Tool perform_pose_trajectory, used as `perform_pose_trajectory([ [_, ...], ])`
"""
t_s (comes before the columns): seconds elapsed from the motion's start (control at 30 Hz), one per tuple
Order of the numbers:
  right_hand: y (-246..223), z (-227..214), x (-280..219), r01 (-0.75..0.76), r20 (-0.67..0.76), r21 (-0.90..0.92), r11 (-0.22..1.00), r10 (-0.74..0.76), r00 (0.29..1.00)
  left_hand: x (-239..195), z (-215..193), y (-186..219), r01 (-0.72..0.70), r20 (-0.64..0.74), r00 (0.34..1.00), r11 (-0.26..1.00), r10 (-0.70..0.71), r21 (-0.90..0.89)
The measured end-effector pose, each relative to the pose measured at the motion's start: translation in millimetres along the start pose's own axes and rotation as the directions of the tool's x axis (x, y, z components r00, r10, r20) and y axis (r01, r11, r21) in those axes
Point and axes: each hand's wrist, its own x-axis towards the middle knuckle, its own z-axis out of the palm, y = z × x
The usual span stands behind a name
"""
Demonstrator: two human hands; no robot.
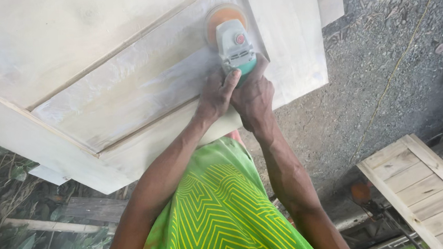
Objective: The person uses an electric sander to smooth the surface of a wooden door frame. They move the tool across the flat panels and edges, occasionally pausing to adjust their grip or position.
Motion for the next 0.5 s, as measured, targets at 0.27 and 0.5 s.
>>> perform_pose_trajectory([
  [0.27, 1.7, -5.3, 6.0, -0.011, -0.013, -0.011, 1.0, 0.011, 1.0, 12.4, 5.4, -5.0, 0.072, -0.02, 0.997, 0.985, -0.069, 0.156],
  [0.5, 14.1, 7.2, -4.4, -0.024, -0.03, 0.001, 1.0, 0.024, 0.999, 0.6, 4.6, -9.7, 0.016, 0.018, 1.0, 0.993, -0.018, 0.113],
])
